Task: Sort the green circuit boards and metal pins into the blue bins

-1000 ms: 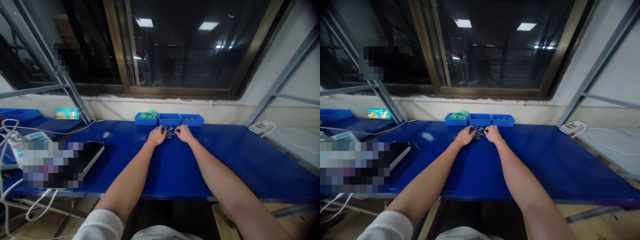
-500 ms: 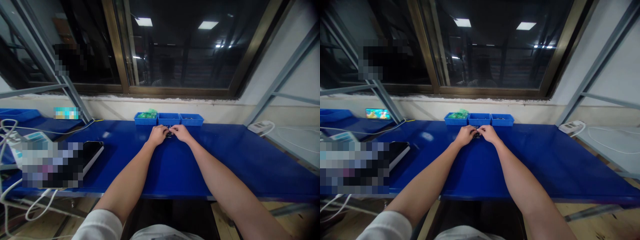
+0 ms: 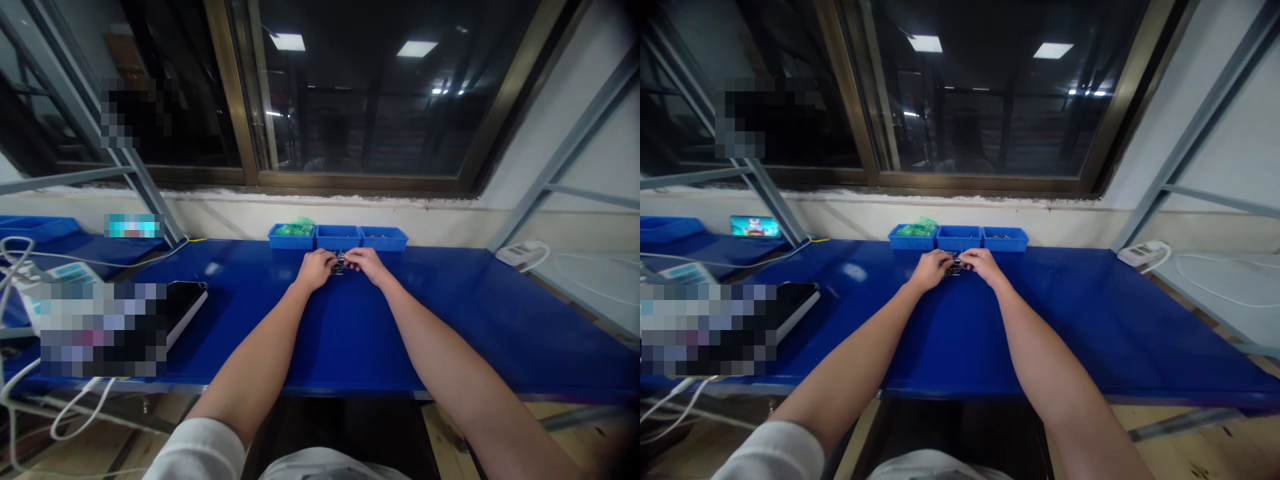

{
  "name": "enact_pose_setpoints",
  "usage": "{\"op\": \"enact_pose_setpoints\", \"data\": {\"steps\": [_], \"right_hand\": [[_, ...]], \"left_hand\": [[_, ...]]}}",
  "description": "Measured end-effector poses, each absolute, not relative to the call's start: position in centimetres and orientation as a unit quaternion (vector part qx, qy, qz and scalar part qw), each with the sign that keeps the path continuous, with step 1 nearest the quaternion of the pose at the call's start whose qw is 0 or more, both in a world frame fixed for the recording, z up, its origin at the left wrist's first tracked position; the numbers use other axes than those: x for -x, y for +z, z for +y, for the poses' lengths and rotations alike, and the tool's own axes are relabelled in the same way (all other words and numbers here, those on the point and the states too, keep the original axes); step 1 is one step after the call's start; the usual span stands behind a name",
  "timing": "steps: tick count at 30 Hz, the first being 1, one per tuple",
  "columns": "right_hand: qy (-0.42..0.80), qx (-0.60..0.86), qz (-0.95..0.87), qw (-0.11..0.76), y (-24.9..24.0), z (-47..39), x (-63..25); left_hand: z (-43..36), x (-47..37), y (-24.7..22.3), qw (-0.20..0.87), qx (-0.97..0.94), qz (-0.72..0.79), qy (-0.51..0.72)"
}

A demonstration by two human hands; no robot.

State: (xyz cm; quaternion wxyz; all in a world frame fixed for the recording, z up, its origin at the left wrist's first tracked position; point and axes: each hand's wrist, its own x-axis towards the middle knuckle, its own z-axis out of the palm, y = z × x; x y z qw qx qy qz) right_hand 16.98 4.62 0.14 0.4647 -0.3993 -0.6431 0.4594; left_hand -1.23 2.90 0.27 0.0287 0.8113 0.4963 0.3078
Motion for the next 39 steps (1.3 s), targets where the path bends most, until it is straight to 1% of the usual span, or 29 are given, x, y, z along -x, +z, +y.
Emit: {"op": "enact_pose_setpoints", "data": {"steps": [4,6,8,13,16,20,23,25,28,33,35,37,39], "right_hand": [[0.497,0.372,-0.630,0.467,0.1,4.6,-17.0],[0.495,0.377,-0.626,0.470,0.2,4.6,-17.1],[0.465,0.403,-0.623,0.483,0.3,4.7,-17.1],[0.349,0.507,-0.601,0.511,0.3,5.9,-18.0],[0.308,0.531,-0.564,0.553,0.2,7.0,-18.9],[0.323,0.507,-0.511,0.615,0.2,7.9,-20.3],[0.354,0.501,-0.500,0.611,0.0,8.0,-20.8],[0.339,0.509,-0.517,0.599,-0.2,7.8,-20.7],[0.258,0.535,-0.589,0.548,-0.6,7.2,-19.7],[0.135,0.522,-0.758,0.366,-1.0,6.0,-17.3],[0.101,0.506,-0.798,0.312,-1.2,5.9,-16.7],[0.087,0.501,-0.813,0.285,-1.3,6.0,-16.4],[0.089,0.504,-0.813,0.278,-1.3,6.1,-16.3]], "left_hand": [[2.8,1.1,0.3,0.028,-0.819,0.481,0.310],[2.7,1.0,0.3,0.028,-0.814,0.496,0.301],[2.6,1.0,0.4,0.023,-0.793,0.531,0.299],[3.0,1.3,0.1,0.021,-0.719,0.622,0.310],[3.4,1.5,-0.1,0.031,-0.702,0.644,0.301],[3.5,1.5,-0.1,0.043,-0.703,0.656,0.270],[3.4,1.5,-0.1,0.046,-0.703,0.667,0.242],[3.3,1.5,-0.1,0.041,-0.716,0.659,0.226],[2.9,1.5,-0.3,0.047,-0.749,0.631,0.198],[2.5,1.1,-0.7,0.073,-0.779,0.608,0.134],[2.6,1.0,-0.7,0.076,-0.782,0.607,0.120],[2.6,1.0,-0.7,0.078,-0.786,0.604,0.111],[2.7,1.0,-0.6,0.081,-0.787,0.602,0.106]]}}
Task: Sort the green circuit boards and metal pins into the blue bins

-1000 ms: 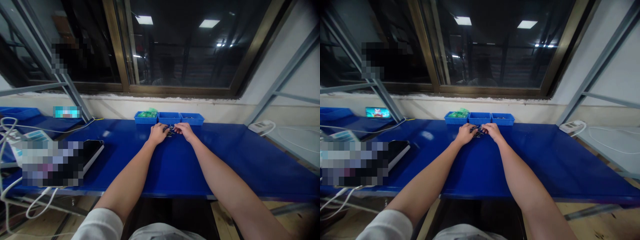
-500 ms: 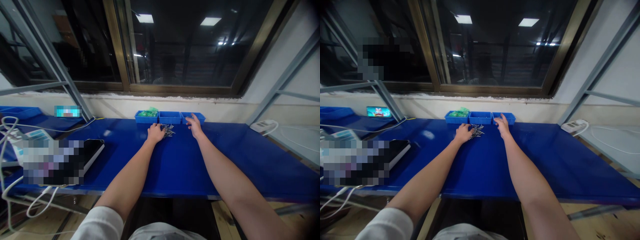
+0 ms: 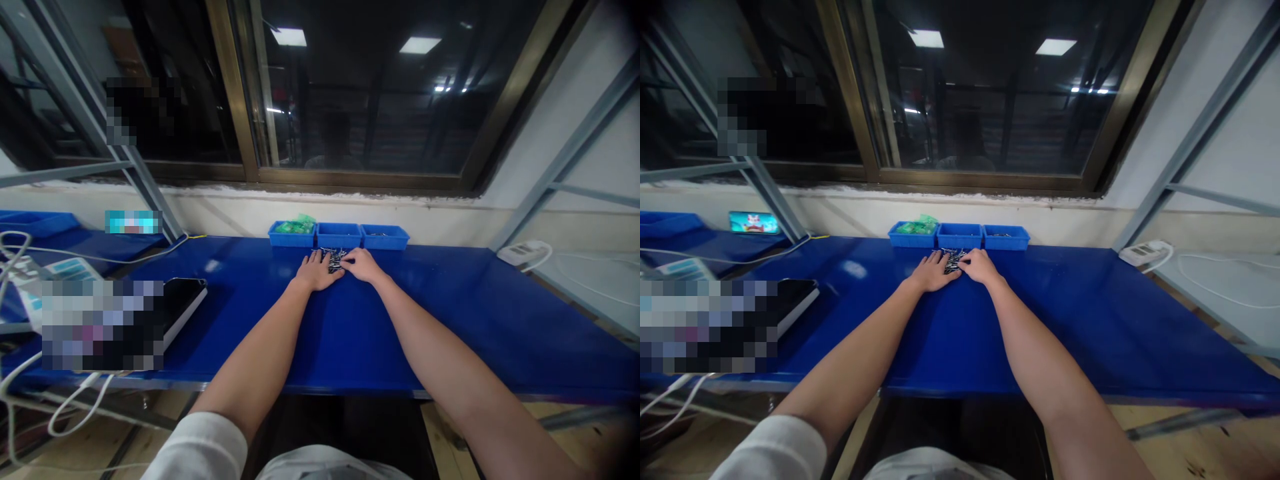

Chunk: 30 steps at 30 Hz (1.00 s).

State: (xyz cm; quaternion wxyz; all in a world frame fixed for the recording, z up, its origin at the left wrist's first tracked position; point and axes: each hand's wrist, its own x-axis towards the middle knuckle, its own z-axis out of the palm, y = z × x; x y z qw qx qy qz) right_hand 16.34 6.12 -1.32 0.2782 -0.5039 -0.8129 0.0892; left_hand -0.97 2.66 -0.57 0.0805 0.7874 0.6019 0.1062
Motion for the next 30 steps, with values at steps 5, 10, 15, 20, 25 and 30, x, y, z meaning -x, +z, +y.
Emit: {"op": "enact_pose_setpoints", "data": {"steps": [5,10,15,20,25,30], "right_hand": [[0.098,0.516,-0.800,0.290,-1.1,6.1,-16.4],[0.096,0.528,-0.783,0.313,-1.0,5.7,-16.3],[0.098,0.524,-0.768,0.355,-0.7,5.4,-16.3],[0.141,0.490,-0.791,0.339,-0.4,5.0,-16.1],[0.185,0.459,-0.785,0.373,-0.5,5.0,-16.0],[0.349,0.386,-0.723,0.454,-1.0,5.5,-15.9]], "left_hand": [[2.7,0.9,-0.6,0.079,-0.794,0.593,0.110],[3.0,1.2,-0.9,0.074,-0.798,0.584,0.125],[3.2,1.4,-0.6,0.055,-0.801,0.561,0.204],[3.1,1.3,0.3,0.045,-0.830,0.482,0.276],[3.2,1.4,0.2,0.014,-0.833,0.463,0.303],[3.8,1.5,-0.3,-0.003,-0.824,0.481,0.299]]}}
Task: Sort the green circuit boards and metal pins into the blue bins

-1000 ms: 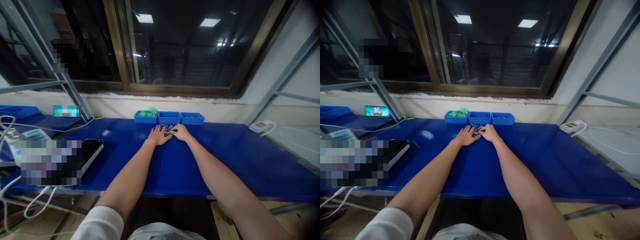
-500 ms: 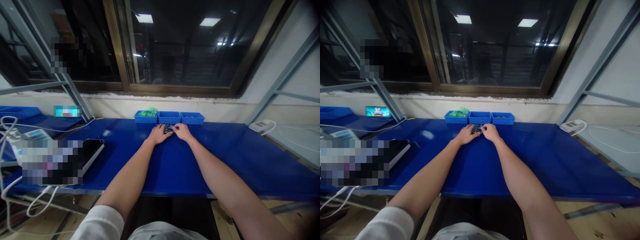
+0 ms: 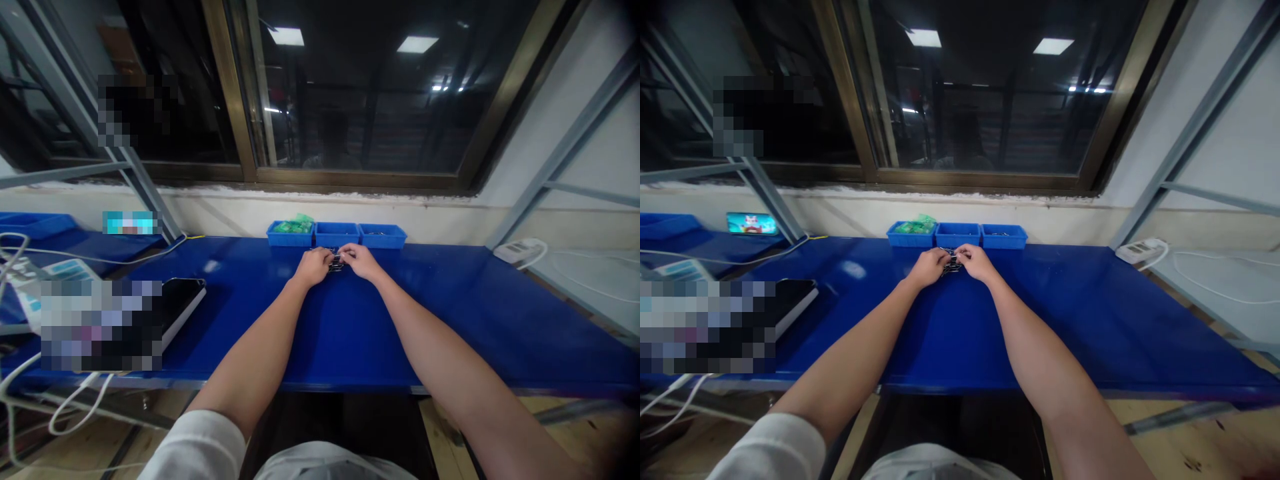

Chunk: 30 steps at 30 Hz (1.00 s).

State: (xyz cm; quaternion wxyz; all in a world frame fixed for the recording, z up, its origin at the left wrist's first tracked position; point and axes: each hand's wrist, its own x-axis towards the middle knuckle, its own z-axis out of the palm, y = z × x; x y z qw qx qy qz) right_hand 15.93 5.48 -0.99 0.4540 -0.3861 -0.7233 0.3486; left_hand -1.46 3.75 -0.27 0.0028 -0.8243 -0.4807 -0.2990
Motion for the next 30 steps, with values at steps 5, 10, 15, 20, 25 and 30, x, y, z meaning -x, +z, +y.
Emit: {"op": "enact_pose_setpoints", "data": {"steps": [5,10,15,20,25,30], "right_hand": [[0.412,0.372,-0.686,0.471,-0.7,5.2,-16.2],[0.452,0.380,-0.647,0.483,-0.1,4.6,-16.5],[0.410,0.412,-0.604,0.545,0.2,5.0,-16.8],[0.325,0.438,-0.544,0.637,0.6,6.6,-17.9],[0.346,0.460,-0.503,0.645,-0.1,8.0,-19.6],[0.292,0.515,-0.566,0.573,-1.0,7.7,-19.5]], "left_hand": [[3.8,1.4,-0.2,-0.015,0.828,-0.479,-0.292],[3.5,1.2,0.0,-0.028,0.835,-0.462,-0.297],[3.3,1.2,0.2,-0.031,0.804,-0.501,-0.318],[3.4,1.3,0.0,-0.024,0.788,-0.527,-0.317],[3.5,1.4,-0.2,-0.037,0.793,-0.532,-0.296],[3.1,1.8,-0.2,-0.059,0.799,-0.564,-0.198]]}}
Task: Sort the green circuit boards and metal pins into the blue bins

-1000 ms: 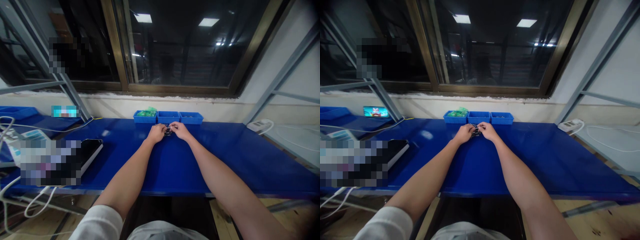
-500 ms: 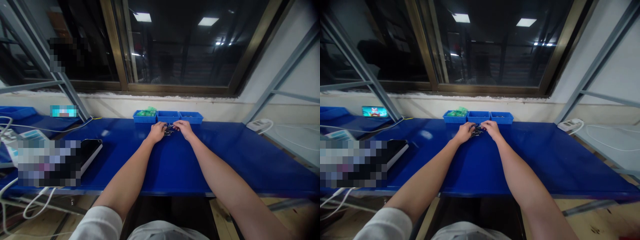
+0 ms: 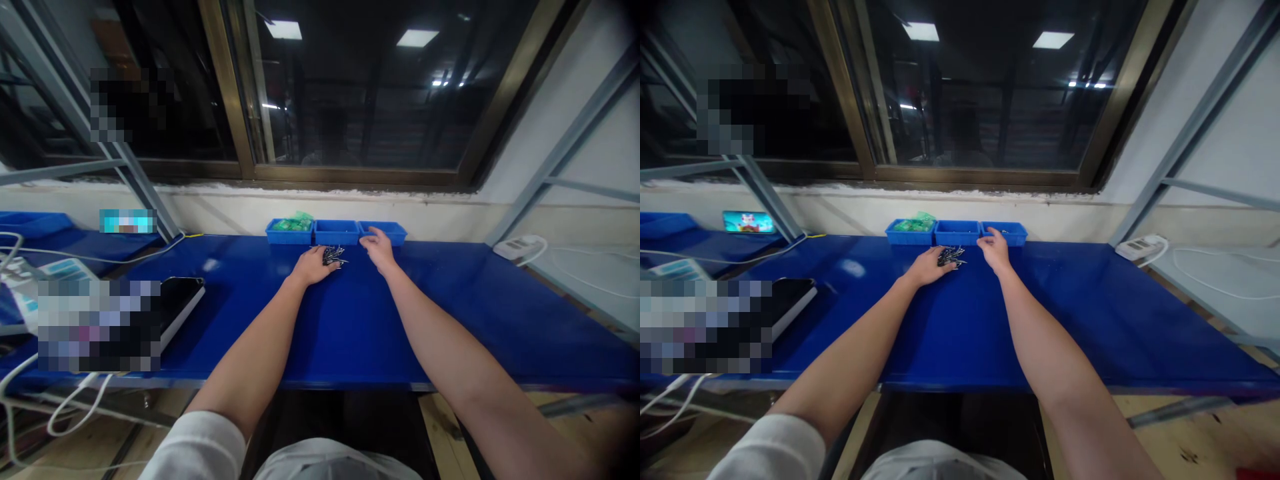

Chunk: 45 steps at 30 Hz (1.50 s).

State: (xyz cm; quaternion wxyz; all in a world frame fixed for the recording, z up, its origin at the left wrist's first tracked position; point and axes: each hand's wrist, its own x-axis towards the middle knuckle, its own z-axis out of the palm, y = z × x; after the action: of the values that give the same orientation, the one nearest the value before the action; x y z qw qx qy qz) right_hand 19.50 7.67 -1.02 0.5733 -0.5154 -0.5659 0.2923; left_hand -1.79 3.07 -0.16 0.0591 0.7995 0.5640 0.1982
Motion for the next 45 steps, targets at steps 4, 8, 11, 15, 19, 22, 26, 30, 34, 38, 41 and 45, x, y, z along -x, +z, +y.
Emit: {"op": "enact_pose_setpoints", "data": {"steps": [4,8,11,15,19,22,26,30,34,38,41,45], "right_hand": [[0.185,0.548,-0.692,0.431,-1.0,6.5,-18.5],[0.143,0.534,-0.762,0.338,-0.9,5.7,-17.6],[0.122,0.527,-0.782,0.309,-0.9,5.5,-17.3],[0.114,0.534,-0.784,0.294,-1.0,5.7,-17.2],[0.124,0.537,-0.782,0.290,-1.0,5.8,-17.2],[0.118,0.548,-0.779,0.279,-1.0,5.8,-17.2],[0.107,0.555,-0.783,0.260,-1.0,5.8,-17.1],[0.076,0.561,-0.790,0.235,-1.4,6.0,-17.1],[0.061,0.565,-0.792,0.225,-1.6,6.0,-17.1],[0.053,0.570,-0.794,0.207,-1.2,5.5,-17.0],[0.044,0.575,-0.793,0.196,-0.8,5.1,-16.8],[0.045,0.572,-0.794,0.198,-0.6,5.0,-16.7]], "left_hand": [[2.7,2.1,-0.2,0.073,-0.789,0.601,0.104],[2.6,1.9,-0.2,0.075,-0.782,0.616,0.054],[2.5,1.6,-0.2,0.068,-0.781,0.619,0.055],[2.6,1.2,-0.5,0.063,-0.781,0.615,0.086],[2.9,1.1,-1.0,0.060,-0.776,0.618,0.114],[3.0,1.1,-1.1,0.061,-0.774,0.618,0.124],[2.8,1.2,-1.0,0.061,-0.774,0.616,0.134],[2.8,1.2,-1.0,0.059,-0.777,0.611,0.138],[2.9,1.2,-1.1,0.057,-0.779,0.607,0.144],[2.9,1.2,-1.1,0.054,-0.784,0.602,0.141],[2.9,1.3,-1.1,0.052,-0.785,0.601,0.140],[2.9,1.3,-1.1,0.052,-0.788,0.594,0.150]]}}
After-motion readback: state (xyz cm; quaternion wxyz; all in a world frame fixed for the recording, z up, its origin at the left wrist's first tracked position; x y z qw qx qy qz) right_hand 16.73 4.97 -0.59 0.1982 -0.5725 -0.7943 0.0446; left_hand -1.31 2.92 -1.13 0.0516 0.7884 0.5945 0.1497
